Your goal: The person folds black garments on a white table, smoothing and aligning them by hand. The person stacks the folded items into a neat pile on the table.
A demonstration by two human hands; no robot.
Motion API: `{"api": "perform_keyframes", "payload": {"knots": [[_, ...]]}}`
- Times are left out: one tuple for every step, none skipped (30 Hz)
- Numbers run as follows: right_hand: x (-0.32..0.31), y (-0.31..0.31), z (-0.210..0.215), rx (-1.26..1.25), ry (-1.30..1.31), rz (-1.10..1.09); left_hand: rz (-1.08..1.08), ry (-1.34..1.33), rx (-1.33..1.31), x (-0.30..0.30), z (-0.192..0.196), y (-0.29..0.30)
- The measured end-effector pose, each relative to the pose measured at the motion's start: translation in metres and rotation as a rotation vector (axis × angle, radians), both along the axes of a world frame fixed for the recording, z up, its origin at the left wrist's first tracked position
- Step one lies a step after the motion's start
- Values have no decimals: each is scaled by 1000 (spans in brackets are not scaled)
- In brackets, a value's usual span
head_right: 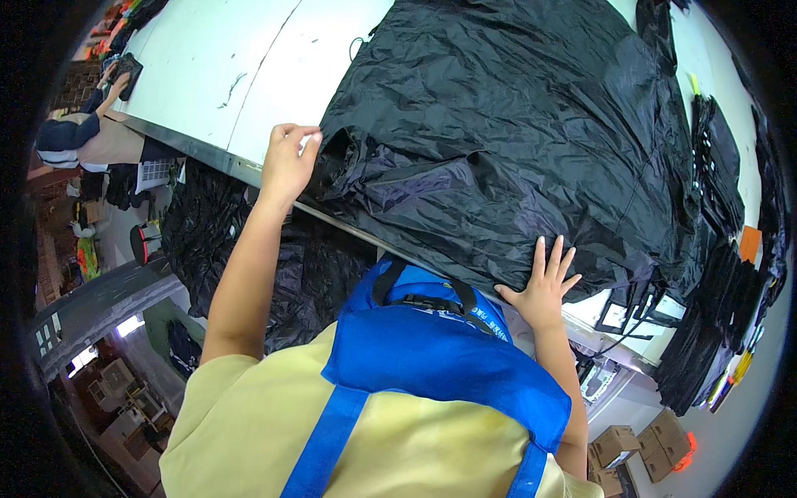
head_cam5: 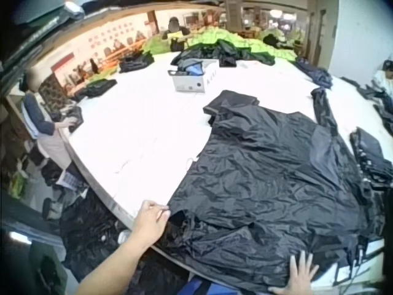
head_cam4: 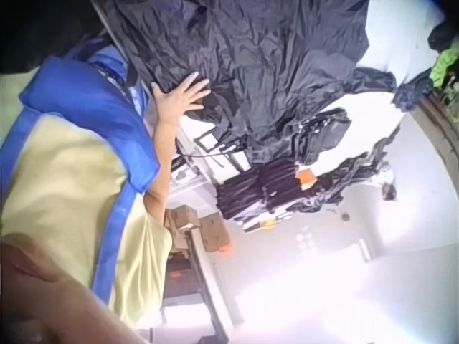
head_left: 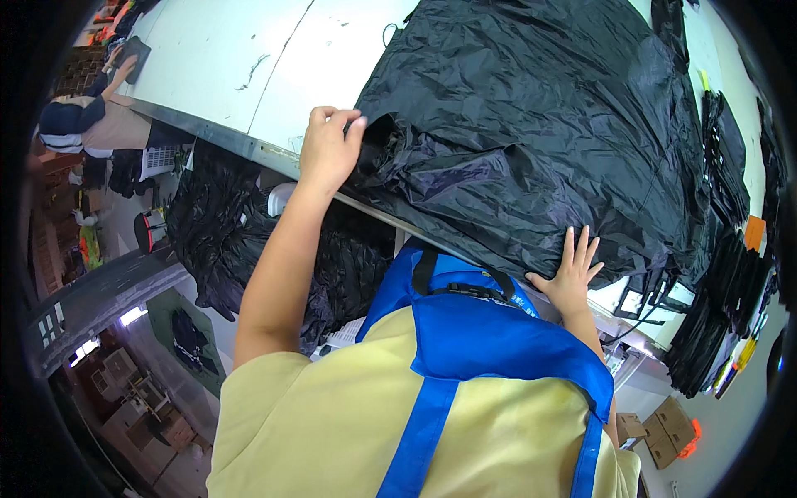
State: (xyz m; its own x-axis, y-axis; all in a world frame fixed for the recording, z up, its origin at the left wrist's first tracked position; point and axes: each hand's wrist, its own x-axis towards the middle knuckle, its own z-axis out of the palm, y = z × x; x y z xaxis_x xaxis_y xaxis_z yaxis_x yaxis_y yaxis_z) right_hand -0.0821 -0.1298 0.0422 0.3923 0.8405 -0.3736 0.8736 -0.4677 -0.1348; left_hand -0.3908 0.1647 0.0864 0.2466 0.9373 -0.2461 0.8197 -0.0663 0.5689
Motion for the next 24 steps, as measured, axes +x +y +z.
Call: {"api": "perform_keyframes", "payload": {"knots": [[1,-1,-3,28,-11,30,30,-25,114,12,13,-1],[3,-3,-7,54,-21,65,-92,52,156,28,22,-11],[4,-5,-9,81,-31,96,-216,130,199,46,30,-19],[4,-5,-8,67,-32,107,-370,287,88,57,39,-20],[4,-6,-6,56,-32,119,-430,287,88,56,25,-12],[4,-6,-5,44,-32,132,-348,175,60,48,6,7],[4,-10,-7,25,-30,135,-267,62,32,32,-15,32],[5,-16,-9,4,-30,138,-103,-141,-121,9,-30,59],[6,-19,-11,-14,-29,145,67,-343,-268,-10,-38,76],[7,-21,-11,-24,-20,147,122,-384,-287,-12,-40,76],[8,-21,-9,-22,8,142,179,-425,-305,-16,-42,73],[10,-20,-5,-20,36,140,238,-466,-322,-20,-43,69],[11,-20,-3,-18,62,130,241,-336,-137,-16,-36,58],[15,-20,-2,32,89,87,235,-208,43,-7,-22,39],[23,-20,-4,88,117,49,232,-78,228,-2,-12,18],[37,-22,-16,241,198,-45,205,-39,262,-4,-16,-4],[42,-15,-23,334,110,-189,174,4,297,-6,-24,-24],[49,-4,-29,390,-26,-241,148,-61,212,-6,-29,-35],[58,6,-37,446,-163,-288,126,-124,128,-5,-32,-43],[63,17,-42,374,-264,-373,96,-114,202,-3,-32,-45],[68,25,-48,300,-366,-458,128,-159,242,-1,-35,-47],[73,30,-54,228,-364,-502,168,-205,287,0,-37,-48],[76,31,-57,200,-385,-525,207,-250,332,2,-38,-48],[77,31,-58,172,-406,-548,316,-238,338,7,-38,-54]]}}
